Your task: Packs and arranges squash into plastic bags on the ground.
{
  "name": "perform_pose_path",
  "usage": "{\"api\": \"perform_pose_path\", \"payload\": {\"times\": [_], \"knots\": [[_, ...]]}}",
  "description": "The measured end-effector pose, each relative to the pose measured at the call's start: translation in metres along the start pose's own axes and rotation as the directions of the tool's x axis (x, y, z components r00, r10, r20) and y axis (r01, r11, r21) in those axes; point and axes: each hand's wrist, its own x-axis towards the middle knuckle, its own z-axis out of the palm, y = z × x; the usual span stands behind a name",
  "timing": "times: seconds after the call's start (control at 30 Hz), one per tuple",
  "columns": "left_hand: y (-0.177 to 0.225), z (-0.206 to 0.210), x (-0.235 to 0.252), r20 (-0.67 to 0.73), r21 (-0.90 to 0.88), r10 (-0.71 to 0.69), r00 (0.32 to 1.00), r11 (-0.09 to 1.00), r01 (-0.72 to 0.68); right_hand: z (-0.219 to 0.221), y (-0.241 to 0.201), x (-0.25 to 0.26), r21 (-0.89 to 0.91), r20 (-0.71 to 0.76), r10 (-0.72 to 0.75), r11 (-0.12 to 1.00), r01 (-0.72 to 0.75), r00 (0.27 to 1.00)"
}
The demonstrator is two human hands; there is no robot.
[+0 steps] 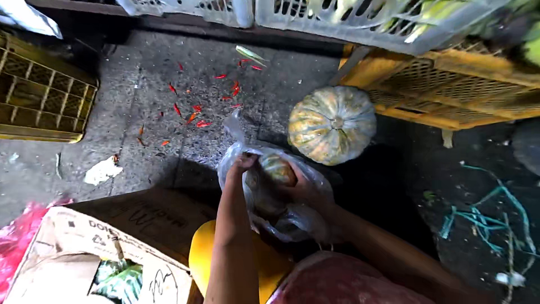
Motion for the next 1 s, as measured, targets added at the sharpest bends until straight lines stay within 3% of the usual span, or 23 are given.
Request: {"api": "perform_pose_path", "payload": {"times": [0.1,0.23,0.33,0.47,0.6,0.73,0.8,0.87,0.93,1.0], "knots": [[-0.007,0.013,0.018,0.036,-0.009,0.011,0.999,1.0,-0.01,-0.005,0.004,0.016,0.093,-0.038,-0.001,0.996,0.005,0.999],[-0.026,0.014,0.023,0.086,0.066,-0.089,0.992,0.994,0.083,-0.005,0.008,0.02,0.071,-0.018,-0.003,0.997,0.004,1.0],[-0.042,0.028,0.021,0.039,-0.13,-0.172,0.984,0.976,0.176,-0.002,0.004,0.02,0.113,-0.048,-0.003,0.994,0.008,0.999],[-0.051,0.037,0.024,0.005,-0.309,-0.046,0.999,0.95,0.045,0.003,-0.003,0.018,0.2,-0.036,0.023,0.98,-0.015,0.999],[-0.037,0.028,-0.002,0.016,-0.204,-0.077,0.997,0.976,0.078,0.0,0.003,0.016,0.23,-0.011,0.014,0.973,-0.011,1.0],[0.015,-0.002,-0.046,-0.01,0.064,-0.294,0.956,0.954,0.294,-0.03,-0.02,0.001,0.301,0.038,0.089,0.949,-0.097,0.995],[0.047,-0.022,-0.09,-0.103,0.172,-0.208,0.973,0.959,0.223,-0.047,-0.035,-0.009,0.398,0.087,0.115,0.907,-0.14,0.99],[0.064,-0.042,-0.145,-0.182,0.221,0.07,0.981,0.975,-0.028,-0.065,-0.049,-0.018,0.524,0.141,0.063,0.842,-0.129,0.988],[0.072,-0.055,-0.189,-0.189,0.181,0.285,0.94,0.951,-0.252,-0.086,-0.058,-0.03,0.675,0.148,-0.026,0.733,-0.082,0.989],[0.077,-0.047,-0.211,-0.187,0.071,0.322,0.928,0.947,-0.314,-0.111,-0.059,-0.05,0.735,0.171,-0.088,0.674,-0.067,0.981]]}}
